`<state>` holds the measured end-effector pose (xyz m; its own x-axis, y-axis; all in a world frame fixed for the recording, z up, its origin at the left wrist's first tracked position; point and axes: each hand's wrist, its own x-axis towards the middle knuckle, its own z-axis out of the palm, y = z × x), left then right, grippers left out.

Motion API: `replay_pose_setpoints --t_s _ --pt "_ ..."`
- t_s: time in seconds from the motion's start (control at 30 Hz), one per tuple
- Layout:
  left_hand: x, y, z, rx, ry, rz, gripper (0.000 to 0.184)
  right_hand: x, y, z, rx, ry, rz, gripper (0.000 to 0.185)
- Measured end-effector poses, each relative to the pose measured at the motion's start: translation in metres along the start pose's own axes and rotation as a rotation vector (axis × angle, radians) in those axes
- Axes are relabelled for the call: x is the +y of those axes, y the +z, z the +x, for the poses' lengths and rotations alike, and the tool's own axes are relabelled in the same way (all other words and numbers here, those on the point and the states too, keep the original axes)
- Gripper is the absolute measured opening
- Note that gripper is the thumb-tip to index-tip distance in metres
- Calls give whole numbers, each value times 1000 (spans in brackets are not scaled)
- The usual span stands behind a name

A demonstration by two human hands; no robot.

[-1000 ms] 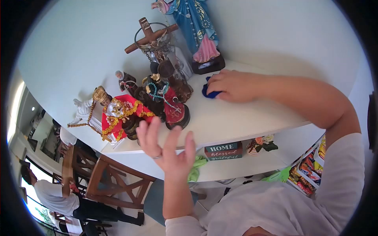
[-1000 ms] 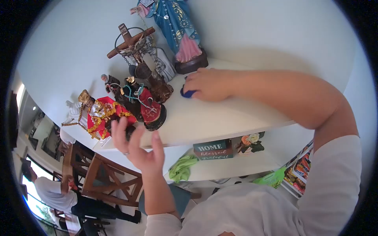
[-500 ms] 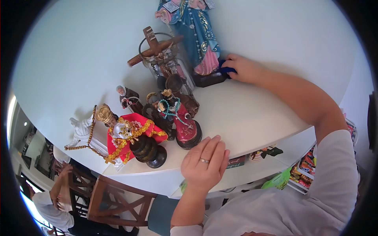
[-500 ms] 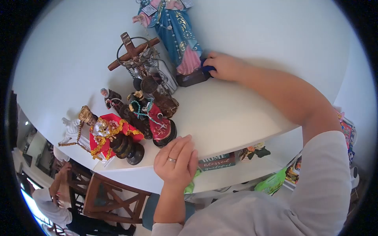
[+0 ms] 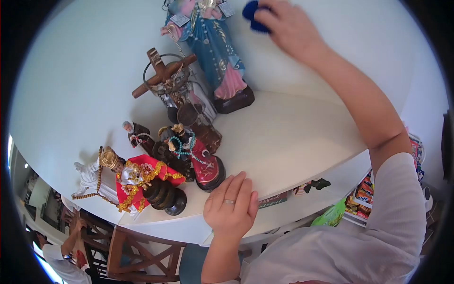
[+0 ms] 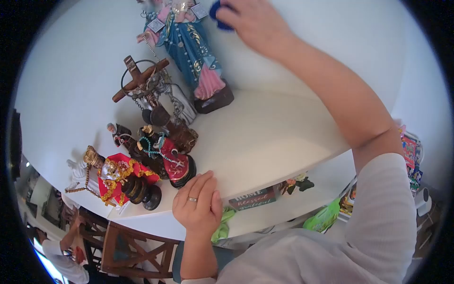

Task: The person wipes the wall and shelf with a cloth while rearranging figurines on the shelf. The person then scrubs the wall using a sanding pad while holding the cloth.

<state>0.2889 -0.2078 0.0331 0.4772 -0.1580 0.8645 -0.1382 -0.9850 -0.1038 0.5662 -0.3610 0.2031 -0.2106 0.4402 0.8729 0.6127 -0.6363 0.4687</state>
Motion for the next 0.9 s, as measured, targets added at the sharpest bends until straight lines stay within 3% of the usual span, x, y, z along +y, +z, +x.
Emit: replay_pose_setpoints --t_s 0.1,0.17,0.27,0.37,0.4,0.43,0.53,0.57,0.6,0.7,0.77,0.9 --pt "4 0 1 -1 -30 37 16 27 -42 34 257 -49 90 25" --pt "5 2 2 15 -43 23 16 38 -45 40 426 -84 -169 24" --pt "7 -1 3 -8 -56 -17 14 52 -30 41 275 51 -361 26" --pt "13 -9 16 -50 -71 -77 16 44 -15 44 -157 140 -212 35" --pt "17 -12 24 -67 -80 -101 18 37 6 39 -34 14 -196 31" --pt "24 -17 34 -118 -52 -82 20 27 22 23 -105 -28 -232 25" --pt "35 -18 71 -250 32 -43 24 -9 67 -42 -230 -368 -380 39" --pt "36 -13 83 -288 57 -45 24 -12 81 -63 -201 -571 -397 39" --pt "37 -8 95 -327 84 -46 24 -18 80 -65 -248 -571 -214 39" --pt "35 26 121 -342 134 178 26 -9 67 -30 -662 -415 -157 43" --pt "34 49 148 -473 90 305 26 4 61 -12 -348 -229 -172 45" --pt "28 94 186 -680 -56 508 32 1 65 -4 -291 -217 -185 47"
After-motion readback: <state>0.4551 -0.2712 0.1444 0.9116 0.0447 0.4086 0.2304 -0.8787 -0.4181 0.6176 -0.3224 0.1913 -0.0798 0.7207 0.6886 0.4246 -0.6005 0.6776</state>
